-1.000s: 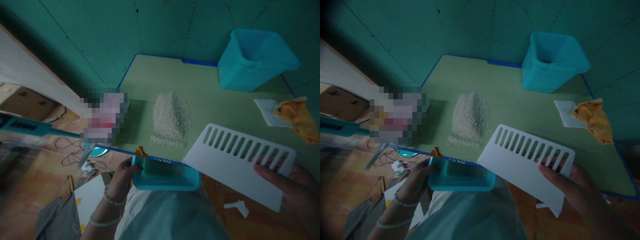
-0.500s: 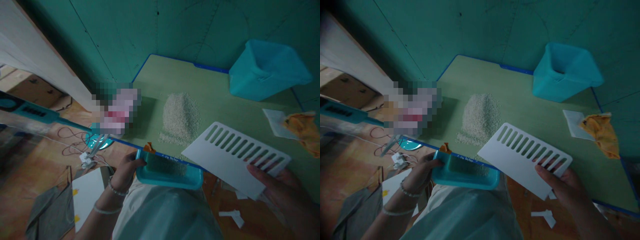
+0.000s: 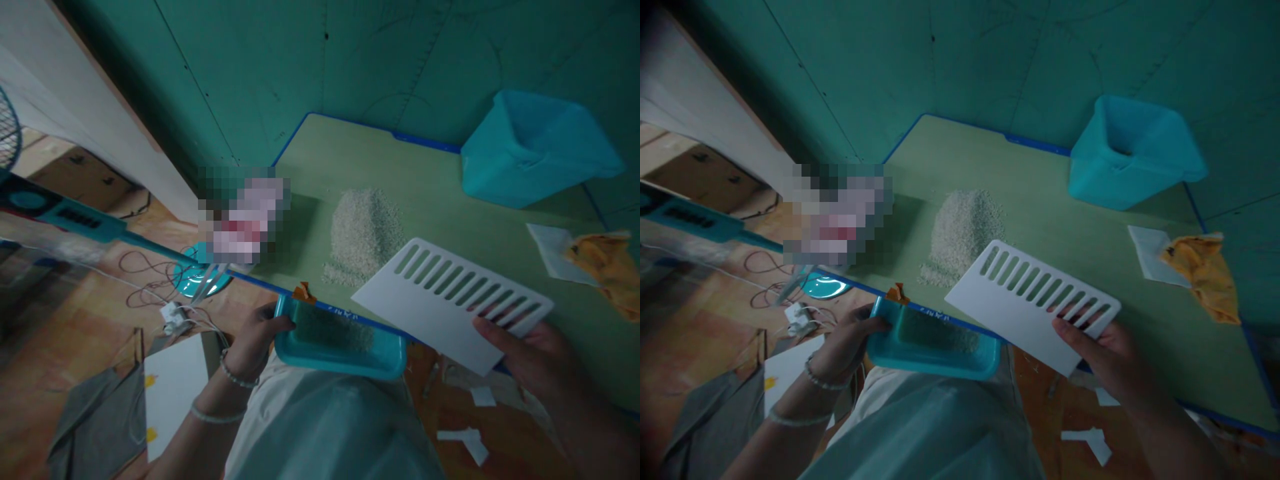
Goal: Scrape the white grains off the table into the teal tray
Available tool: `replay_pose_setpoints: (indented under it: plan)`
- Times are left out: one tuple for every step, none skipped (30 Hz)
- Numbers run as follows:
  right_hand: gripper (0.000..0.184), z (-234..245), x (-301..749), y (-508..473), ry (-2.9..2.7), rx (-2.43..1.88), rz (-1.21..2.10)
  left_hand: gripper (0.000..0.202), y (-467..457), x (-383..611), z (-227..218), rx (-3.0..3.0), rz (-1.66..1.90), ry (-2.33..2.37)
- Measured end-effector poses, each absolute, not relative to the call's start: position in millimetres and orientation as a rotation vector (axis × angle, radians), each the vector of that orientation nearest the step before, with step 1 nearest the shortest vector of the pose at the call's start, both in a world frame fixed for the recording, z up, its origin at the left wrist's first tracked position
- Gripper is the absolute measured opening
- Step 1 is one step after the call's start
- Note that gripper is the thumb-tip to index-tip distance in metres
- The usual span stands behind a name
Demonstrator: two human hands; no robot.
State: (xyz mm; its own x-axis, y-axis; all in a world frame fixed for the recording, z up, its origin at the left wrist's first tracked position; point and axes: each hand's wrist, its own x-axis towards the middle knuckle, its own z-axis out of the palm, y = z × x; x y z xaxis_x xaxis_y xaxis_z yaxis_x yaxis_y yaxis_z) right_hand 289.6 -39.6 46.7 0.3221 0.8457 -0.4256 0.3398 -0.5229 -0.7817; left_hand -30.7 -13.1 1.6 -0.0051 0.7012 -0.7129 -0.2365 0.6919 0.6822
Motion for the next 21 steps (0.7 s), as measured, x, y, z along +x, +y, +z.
replay_pose_setpoints:
  plan:
    - [0.017,48.0,287.0,-37.9,-1.002,-1.999,1.182,0.018,-13.4,-30.5,2.3,0.427,0.775,1.395]
    - [0.017,49.3,283.6,-36.4,-0.949,-1.976,1.216,0.018,-13.8,-30.2,3.2,0.436,0.778,1.399]
    - [0.016,50.7,279.5,-35.3,-0.904,-1.957,1.25,0.018,-14.2,-30.0,3.9,0.444,0.78,1.403]
    - [0.016,51.9,275.2,-34.5,-0.891,-1.945,1.278,0.019,-14.8,-29.8,4.6,0.45,0.78,1.405]
    - [0.017,53.0,271.1,-33.8,-0.892,-1.935,1.304,0.019,-15.3,-29.8,5.1,0.455,0.782,1.407]
    - [0.018,53.8,267.4,-33.3,-0.903,-1.926,1.325,0.02,-15.9,-30.0,5.5,0.458,0.778,1.408]
    - [0.021,54.2,264.5,-32.8,-0.924,-1.916,1.345,0.021,-16.4,-30.4,5.6,0.459,0.775,1.41]
    - [0.025,54.2,262.5,-32.3,-0.95,-1.905,1.362,0.022,-16.9,-31.0,5.6,0.457,0.772,1.413]
    - [0.028,53.9,261.5,-31.7,-0.978,-1.894,1.37,0.023,-17.3,-31.7,5.5,0.454,0.766,1.414]
    - [0.031,53.3,261.3,-30.9,-1.008,-1.885,1.37,0.023,-17.5,-32.5,5.3,0.454,0.764,1.417]
    - [0.033,52.5,261.8,-29.8,-1.037,-1.882,1.358,0.023,-17.6,-33.3,5.0,0.454,0.761,1.419]
    - [0.034,51.7,262.7,-28.4,-1.064,-1.879,1.337,0.023,-17.5,-34.1,4.6,0.454,0.759,1.418]
    - [0.034,50.9,263.7,-26.7,-1.095,-1.871,1.317,0.023,-17.3,-34.8,4.1,0.453,0.758,1.411]
    - [0.033,50.2,264.5,-24.7,-1.127,-1.858,1.3,0.023,-17.0,-35.4,3.6,0.453,0.758,1.403]
    - [0.031,49.8,264.7,-22.5,-1.156,-1.84,1.286,0.023,-16.6,-35.8,2.9,0.452,0.759,1.393]
    - [0.03,49.7,264.1,-20.2,-1.183,-1.818,1.283,0.022,-16.2,-36.1,2.2,0.452,0.762,1.388]
    - [0.028,49.8,262.5,-17.7,-1.205,-1.792,1.281,0.022,-15.9,-36.3,1.6,0.452,0.765,1.385]
    - [0.026,50.2,260.2,-15.2,-1.221,-1.767,1.271,0.021,-15.6,-36.3,1.1,0.454,0.771,1.386]
    - [0.025,50.7,257.1,-12.6,-1.233,-1.746,1.255,0.02,-15.6,-36.2,0.8,0.456,0.775,1.39]
    - [0.023,51.2,253.5,-9.7,-1.249,-1.725,1.244,0.02,-15.6,-36.2,0.7,0.457,0.776,1.395]
    - [0.023,51.7,249.8,-6.7,-1.272,-1.705,1.247,0.02,-15.9,-36.1,0.8,0.458,0.773,1.398]
